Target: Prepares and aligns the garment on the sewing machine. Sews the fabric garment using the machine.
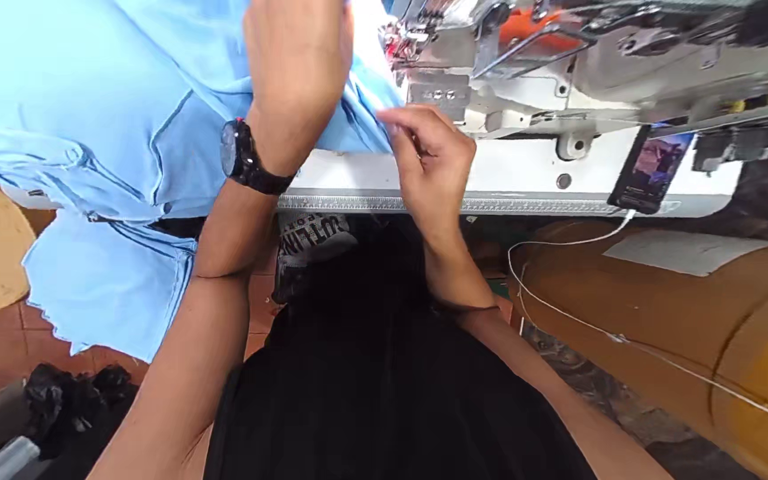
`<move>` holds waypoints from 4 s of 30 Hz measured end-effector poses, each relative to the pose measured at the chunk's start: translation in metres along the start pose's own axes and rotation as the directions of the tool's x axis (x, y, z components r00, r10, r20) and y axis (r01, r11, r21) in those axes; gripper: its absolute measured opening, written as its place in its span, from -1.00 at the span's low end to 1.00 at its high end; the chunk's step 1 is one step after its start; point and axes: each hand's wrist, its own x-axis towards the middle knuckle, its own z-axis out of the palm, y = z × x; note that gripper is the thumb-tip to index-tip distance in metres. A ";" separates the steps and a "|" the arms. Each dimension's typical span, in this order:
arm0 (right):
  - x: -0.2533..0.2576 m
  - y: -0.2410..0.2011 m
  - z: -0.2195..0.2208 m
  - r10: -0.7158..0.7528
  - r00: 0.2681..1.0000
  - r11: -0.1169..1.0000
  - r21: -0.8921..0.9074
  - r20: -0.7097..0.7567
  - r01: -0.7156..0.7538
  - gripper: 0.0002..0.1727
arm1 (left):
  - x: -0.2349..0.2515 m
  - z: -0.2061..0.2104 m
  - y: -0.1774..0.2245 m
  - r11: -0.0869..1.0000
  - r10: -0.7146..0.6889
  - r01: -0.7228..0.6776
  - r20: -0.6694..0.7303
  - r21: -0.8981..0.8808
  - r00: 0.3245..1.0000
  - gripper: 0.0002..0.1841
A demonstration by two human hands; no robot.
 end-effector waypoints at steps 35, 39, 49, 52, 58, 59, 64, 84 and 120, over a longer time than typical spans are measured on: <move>0.022 0.022 -0.033 -0.411 0.801 0.909 0.135 0.436 0.394 -0.78 | -0.004 -0.022 -0.027 0.595 0.800 -0.785 0.219 -0.173 0.558 -0.70; 0.011 0.035 -0.029 -0.457 0.827 0.884 0.273 0.327 0.381 -0.80 | -0.024 0.029 -0.043 0.690 0.719 -0.724 0.112 0.005 0.686 -0.60; 0.032 0.027 -0.041 -0.489 0.810 0.870 0.251 0.325 0.425 -0.78 | -0.038 0.037 -0.030 0.788 0.616 -0.613 0.058 -0.058 0.786 -0.53; 0.013 0.039 -0.024 -0.484 0.826 0.874 0.118 0.289 0.471 -0.80 | -0.013 0.030 -0.061 0.663 0.746 -0.746 0.140 -0.066 0.651 -0.42; 0.004 0.050 -0.009 -0.483 0.849 0.875 0.075 0.214 0.479 -0.83 | 0.001 0.014 -0.056 0.554 0.826 -0.831 0.164 -0.058 0.539 -0.58; 0.004 0.051 -0.009 -0.482 0.848 0.875 0.077 0.218 0.477 -0.82 | 0.000 0.014 -0.055 0.561 0.817 -0.826 0.185 -0.043 0.546 -0.54; 0.010 0.044 -0.012 -0.442 0.869 0.895 0.047 0.222 0.443 -0.82 | -0.006 0.018 -0.064 0.602 0.787 -0.799 0.175 -0.004 0.592 -0.51; 0.038 0.013 -0.044 -0.378 0.863 0.923 0.060 0.334 0.381 -0.80 | -0.018 0.033 -0.036 0.682 0.726 -0.729 0.166 -0.056 0.667 -0.58; 0.007 0.044 -0.009 -0.425 0.878 0.905 0.076 0.221 0.419 -0.80 | 0.033 -0.027 -0.023 0.317 0.847 -0.947 0.433 0.056 0.309 -0.69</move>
